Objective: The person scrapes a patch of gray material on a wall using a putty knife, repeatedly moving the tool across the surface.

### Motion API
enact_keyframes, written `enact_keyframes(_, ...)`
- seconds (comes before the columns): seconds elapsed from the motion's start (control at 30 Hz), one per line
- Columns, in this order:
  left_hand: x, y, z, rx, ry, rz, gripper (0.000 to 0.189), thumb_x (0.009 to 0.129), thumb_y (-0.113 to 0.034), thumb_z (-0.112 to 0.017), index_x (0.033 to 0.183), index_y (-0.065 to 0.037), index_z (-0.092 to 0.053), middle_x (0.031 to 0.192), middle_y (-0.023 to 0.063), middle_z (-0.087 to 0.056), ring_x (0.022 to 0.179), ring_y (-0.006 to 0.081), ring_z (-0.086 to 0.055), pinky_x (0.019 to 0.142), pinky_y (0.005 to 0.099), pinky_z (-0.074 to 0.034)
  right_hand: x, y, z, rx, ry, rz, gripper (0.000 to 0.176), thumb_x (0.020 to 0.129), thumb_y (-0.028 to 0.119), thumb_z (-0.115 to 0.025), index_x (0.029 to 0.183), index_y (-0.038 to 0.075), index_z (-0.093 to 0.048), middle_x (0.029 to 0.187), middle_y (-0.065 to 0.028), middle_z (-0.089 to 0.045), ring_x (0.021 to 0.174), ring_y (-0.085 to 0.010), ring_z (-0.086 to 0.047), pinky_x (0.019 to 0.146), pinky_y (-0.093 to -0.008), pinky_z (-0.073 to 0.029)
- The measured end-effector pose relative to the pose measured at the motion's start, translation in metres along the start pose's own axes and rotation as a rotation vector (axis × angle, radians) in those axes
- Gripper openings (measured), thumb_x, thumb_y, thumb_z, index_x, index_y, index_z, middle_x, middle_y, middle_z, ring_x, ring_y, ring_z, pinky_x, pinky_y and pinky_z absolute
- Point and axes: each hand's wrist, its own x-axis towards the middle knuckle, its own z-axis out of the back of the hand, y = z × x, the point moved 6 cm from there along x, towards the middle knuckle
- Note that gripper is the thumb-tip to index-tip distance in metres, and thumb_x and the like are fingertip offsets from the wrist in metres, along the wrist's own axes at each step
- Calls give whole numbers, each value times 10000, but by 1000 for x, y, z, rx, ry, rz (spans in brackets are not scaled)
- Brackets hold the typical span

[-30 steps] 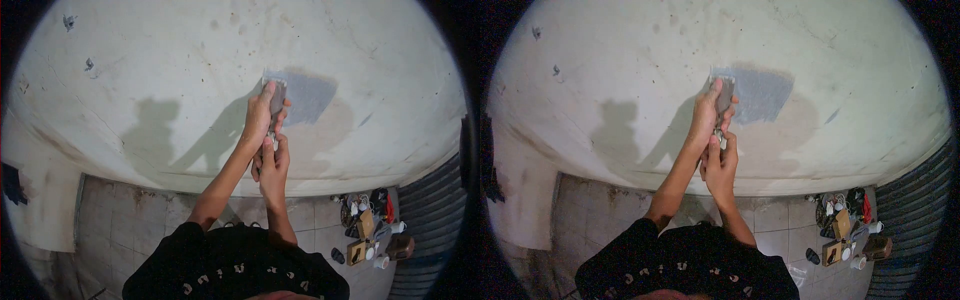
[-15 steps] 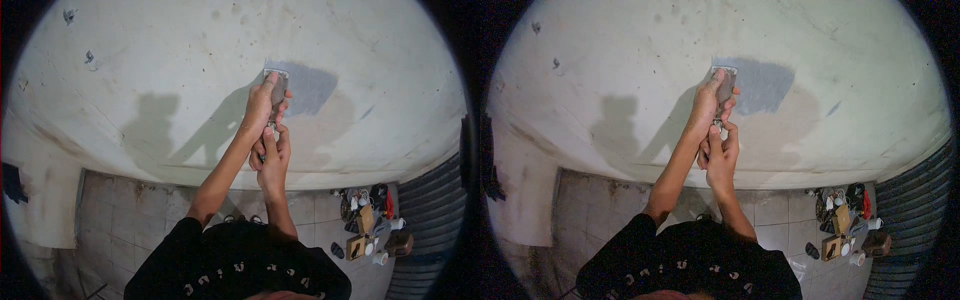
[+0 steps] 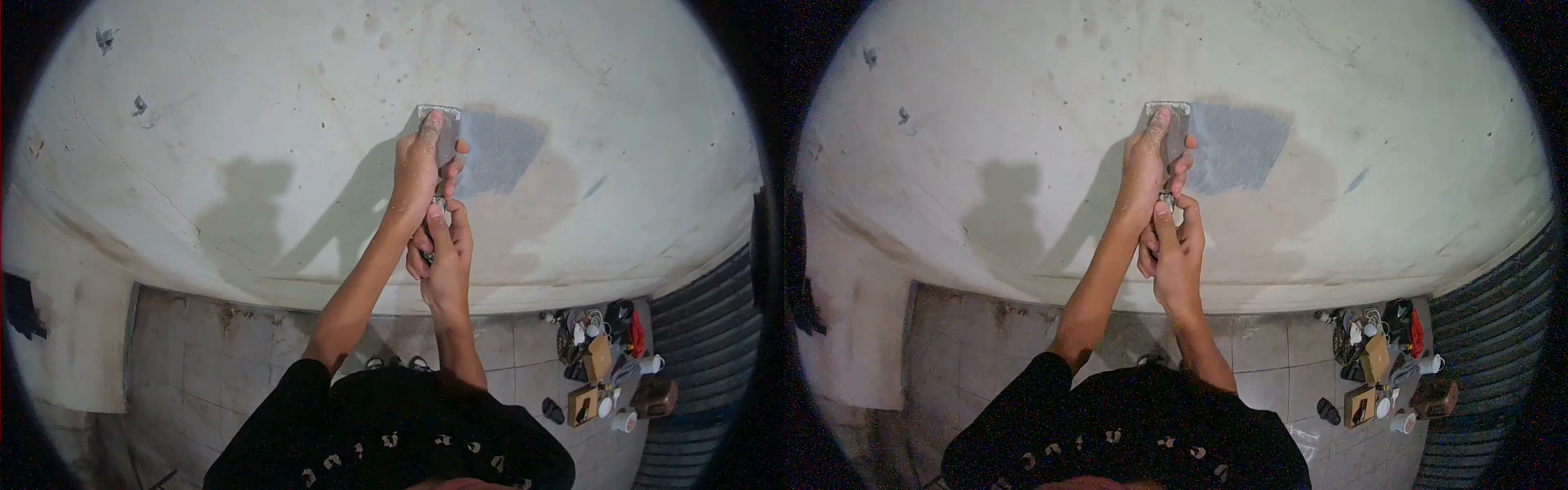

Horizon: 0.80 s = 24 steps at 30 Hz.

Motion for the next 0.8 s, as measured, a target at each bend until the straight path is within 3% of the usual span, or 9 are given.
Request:
enact_keyframes(0.53, -5, 6, -5, -3, -4, 27, 592, 965, -543, -427, 785, -1, -583, 503, 30, -474, 351, 115, -414, 336, 251, -327, -2, 5, 4, 41, -13, -49, 154, 1005, 248, -506, 1091, 133, -452, 580, 39, -347, 361, -53, -283, 333, -219, -220)
enact_keyframes(0.63, -5, 9, -5, -4, -20, 22, 596, 969, -540, -423, 789, 5, -584, 505, 31, -476, 355, 115, -418, 334, 251, -330, -10, 3, 12, 60, -48, -136, 159, 1005, 252, -506, 1089, 132, -446, 578, 42, -339, 360, -53, -282, 336, -216, -223)
enact_keyframes(0.8, -4, 3, -7, 19, -22, 3, 600, 971, -538, -419, 796, 12, -584, 516, 33, -485, 367, 115, -428, 333, 253, -334, -7, 12, 5, 12, -9, -73, 176, 1005, 255, -505, 1104, 126, -437, 581, 39, -339, 364, -52, -290, 337, -223, -225)
